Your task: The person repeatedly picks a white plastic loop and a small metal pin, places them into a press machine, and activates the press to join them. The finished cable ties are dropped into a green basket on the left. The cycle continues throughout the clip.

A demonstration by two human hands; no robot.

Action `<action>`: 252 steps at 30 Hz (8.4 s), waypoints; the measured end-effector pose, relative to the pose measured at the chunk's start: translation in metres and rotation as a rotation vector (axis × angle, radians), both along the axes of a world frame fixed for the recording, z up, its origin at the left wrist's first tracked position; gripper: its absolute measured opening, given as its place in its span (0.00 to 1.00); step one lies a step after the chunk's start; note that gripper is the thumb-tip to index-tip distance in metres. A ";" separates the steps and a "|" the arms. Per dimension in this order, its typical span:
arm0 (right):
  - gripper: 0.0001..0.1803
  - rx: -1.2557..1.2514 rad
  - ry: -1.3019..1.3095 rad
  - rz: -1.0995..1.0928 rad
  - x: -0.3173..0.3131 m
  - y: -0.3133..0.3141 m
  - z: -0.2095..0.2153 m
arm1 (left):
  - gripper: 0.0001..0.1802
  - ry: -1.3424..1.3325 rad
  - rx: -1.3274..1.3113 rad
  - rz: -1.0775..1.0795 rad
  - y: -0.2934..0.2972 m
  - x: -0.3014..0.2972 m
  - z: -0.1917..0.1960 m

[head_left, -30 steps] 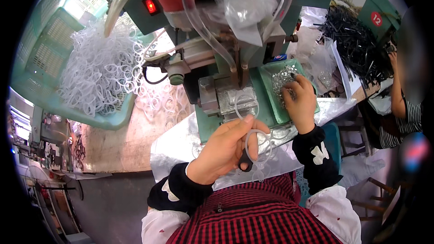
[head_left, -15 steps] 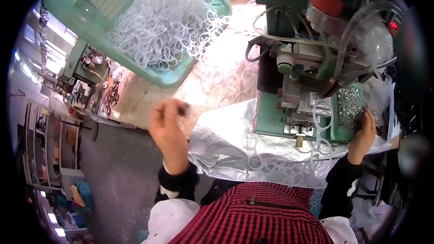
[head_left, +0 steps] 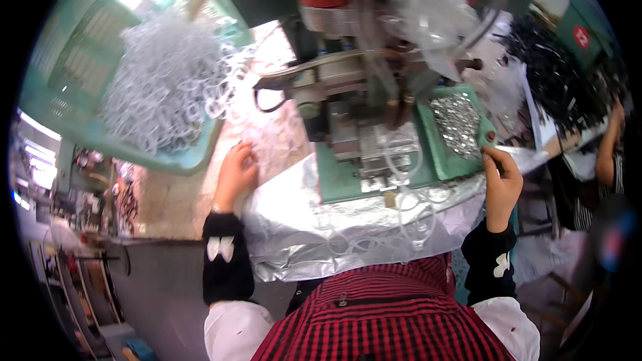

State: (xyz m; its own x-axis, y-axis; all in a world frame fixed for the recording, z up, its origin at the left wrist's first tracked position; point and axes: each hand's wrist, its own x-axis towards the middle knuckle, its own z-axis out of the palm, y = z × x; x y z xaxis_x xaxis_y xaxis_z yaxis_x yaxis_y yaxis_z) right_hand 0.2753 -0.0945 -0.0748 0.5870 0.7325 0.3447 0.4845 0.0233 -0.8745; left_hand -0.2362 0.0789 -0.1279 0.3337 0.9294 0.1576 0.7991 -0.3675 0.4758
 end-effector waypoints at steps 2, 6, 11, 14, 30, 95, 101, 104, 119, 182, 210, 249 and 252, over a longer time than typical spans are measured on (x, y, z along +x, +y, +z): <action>0.07 -0.016 0.044 -0.020 0.011 -0.019 0.002 | 0.12 -0.088 0.006 -0.033 -0.017 0.019 0.018; 0.08 0.053 0.084 0.141 -0.013 -0.017 0.025 | 0.08 -0.578 0.113 0.189 -0.031 0.052 0.049; 0.09 0.298 -0.192 0.366 -0.063 0.055 0.075 | 0.07 -0.949 0.145 0.104 -0.019 0.096 0.078; 0.21 0.160 0.334 0.467 -0.089 0.086 0.063 | 0.06 -1.065 0.076 0.144 -0.038 0.120 0.072; 0.30 0.200 0.551 0.529 -0.117 0.072 0.087 | 0.10 -1.234 0.406 -0.276 -0.060 0.197 0.192; 0.24 0.233 0.439 0.466 -0.106 0.078 0.065 | 0.24 -0.662 0.455 0.371 -0.032 0.088 0.059; 0.26 0.197 0.694 0.532 -0.112 0.074 0.073 | 0.04 -0.958 0.727 0.099 -0.069 0.146 0.132; 0.26 0.227 0.670 0.543 -0.119 0.071 0.085 | 0.05 -0.795 0.906 -0.207 -0.090 0.156 0.159; 0.08 0.024 -0.676 0.049 0.011 0.061 -0.023 | 0.11 -0.234 0.927 -0.860 -0.081 0.230 0.130; 0.30 0.162 0.659 0.552 -0.116 0.068 0.087 | 0.09 -1.062 0.546 -0.184 -0.062 0.203 0.182; 0.11 -0.009 -0.097 0.048 0.011 0.050 -0.021 | 0.17 -0.229 0.662 -0.196 -0.156 0.127 0.064; 0.20 0.229 0.405 0.497 -0.104 0.085 0.056 | 0.04 0.879 0.416 -0.113 0.082 -0.035 0.059; 0.22 0.215 0.547 0.486 -0.105 0.079 0.057 | 0.06 0.769 0.583 -0.153 0.073 -0.011 0.125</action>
